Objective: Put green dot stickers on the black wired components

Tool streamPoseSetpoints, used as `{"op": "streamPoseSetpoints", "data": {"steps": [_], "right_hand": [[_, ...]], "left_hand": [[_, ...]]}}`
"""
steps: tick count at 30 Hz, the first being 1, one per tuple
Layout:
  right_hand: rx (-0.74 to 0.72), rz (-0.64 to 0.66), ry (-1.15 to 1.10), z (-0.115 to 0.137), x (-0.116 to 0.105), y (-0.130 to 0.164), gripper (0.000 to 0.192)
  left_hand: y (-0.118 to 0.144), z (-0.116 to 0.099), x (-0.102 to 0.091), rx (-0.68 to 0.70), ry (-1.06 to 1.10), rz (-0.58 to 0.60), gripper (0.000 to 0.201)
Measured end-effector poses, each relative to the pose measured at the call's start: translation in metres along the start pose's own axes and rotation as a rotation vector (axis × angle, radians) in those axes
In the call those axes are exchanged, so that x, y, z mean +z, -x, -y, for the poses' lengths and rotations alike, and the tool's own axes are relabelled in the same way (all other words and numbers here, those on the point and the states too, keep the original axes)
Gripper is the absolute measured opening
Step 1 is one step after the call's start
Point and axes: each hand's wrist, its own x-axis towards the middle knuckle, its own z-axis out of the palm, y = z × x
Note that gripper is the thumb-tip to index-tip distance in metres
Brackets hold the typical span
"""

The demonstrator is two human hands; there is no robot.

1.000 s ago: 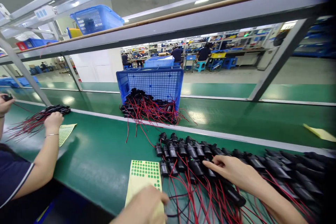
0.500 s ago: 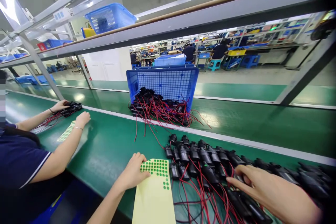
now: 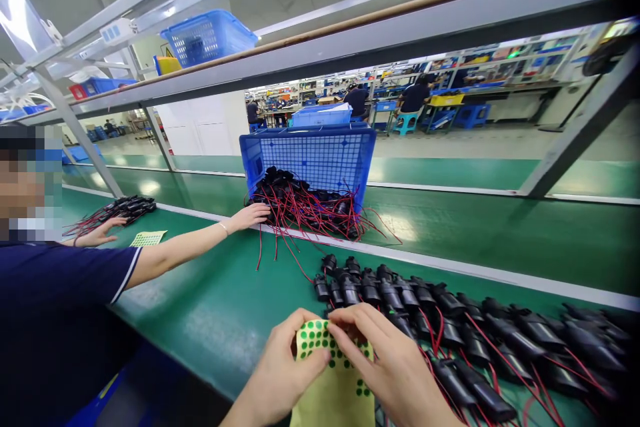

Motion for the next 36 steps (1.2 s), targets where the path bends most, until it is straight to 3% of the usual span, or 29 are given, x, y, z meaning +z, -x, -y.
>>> {"op": "streamPoseSetpoints", "data": {"steps": [14, 26, 36], "right_hand": [[0.043, -0.089, -0.041, 0.009, -0.003, 0.006, 0.01], [0.055, -0.088, -0.042, 0.007, 0.001, 0.015, 0.01], [-0.008, -0.112, 0.013, 0.012, -0.001, 0.014, 0.012]], "left_hand": [[0.004, -0.004, 0.011, 0.091, -0.028, -0.077, 0.011], [0.006, 0.011, 0.022, 0.179, -0.093, -0.173, 0.018], [0.006, 0.015, 0.03, 0.353, -0.14, -0.259, 0.017]]}}
